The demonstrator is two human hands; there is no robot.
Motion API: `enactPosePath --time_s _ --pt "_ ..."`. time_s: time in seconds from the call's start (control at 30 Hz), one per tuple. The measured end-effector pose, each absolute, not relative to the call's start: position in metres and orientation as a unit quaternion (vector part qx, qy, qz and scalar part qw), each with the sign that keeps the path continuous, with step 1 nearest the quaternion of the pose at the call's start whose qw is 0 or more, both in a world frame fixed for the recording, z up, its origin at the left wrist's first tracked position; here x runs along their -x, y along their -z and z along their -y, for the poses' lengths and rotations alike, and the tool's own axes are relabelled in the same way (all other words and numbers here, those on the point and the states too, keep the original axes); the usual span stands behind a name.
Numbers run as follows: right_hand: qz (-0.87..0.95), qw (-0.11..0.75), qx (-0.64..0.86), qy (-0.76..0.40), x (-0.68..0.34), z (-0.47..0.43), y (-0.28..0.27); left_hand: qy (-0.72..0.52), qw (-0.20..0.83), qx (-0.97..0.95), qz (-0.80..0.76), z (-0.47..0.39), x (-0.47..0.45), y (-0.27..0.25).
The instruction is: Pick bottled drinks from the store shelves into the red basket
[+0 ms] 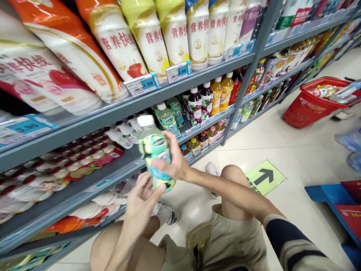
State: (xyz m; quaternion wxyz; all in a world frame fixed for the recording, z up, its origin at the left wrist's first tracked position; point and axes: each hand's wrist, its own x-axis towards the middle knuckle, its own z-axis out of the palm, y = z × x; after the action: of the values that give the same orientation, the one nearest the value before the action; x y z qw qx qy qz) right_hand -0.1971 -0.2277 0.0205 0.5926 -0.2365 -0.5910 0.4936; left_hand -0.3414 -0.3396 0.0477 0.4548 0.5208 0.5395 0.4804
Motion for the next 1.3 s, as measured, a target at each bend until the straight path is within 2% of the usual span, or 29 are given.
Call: enactPosePath --time_s 0.1,0.23,0.6,0.83,1.1,1.3 --pt "0.570 0.649 0.277 -0.421 0.158 0.203 -0.029 -0.463 0.518 -0.542 -0.473 0.284 0.310 -0.051" --pt "0.560 0.667 0.325 -0.368 0.121 0.180 -0.033 -0.428 0.561 -0.587 -0.397 0.224 0.283 -0.063" --pt "0.645 0.613 0.337 -0.306 0.076 0.154 -0.029 -0.448 0.583 -0.589 -0.337 0.188 0.264 -0.035" --pt "0.705 0.526 0.366 -0.304 0.040 0.145 -0.027 -0.448 0.468 -0.659 -0.381 0.168 0.256 -0.041" --pt "0.689 0.580 0.361 -0.240 0.052 0.133 -0.016 -0.478 0.178 -0.720 -0.471 0.151 0.243 -0.037" --pt "0.697 0.577 0.354 -0.236 0.067 0.121 -0.007 -0.492 0.207 -0.689 -0.490 0.153 0.240 -0.021"
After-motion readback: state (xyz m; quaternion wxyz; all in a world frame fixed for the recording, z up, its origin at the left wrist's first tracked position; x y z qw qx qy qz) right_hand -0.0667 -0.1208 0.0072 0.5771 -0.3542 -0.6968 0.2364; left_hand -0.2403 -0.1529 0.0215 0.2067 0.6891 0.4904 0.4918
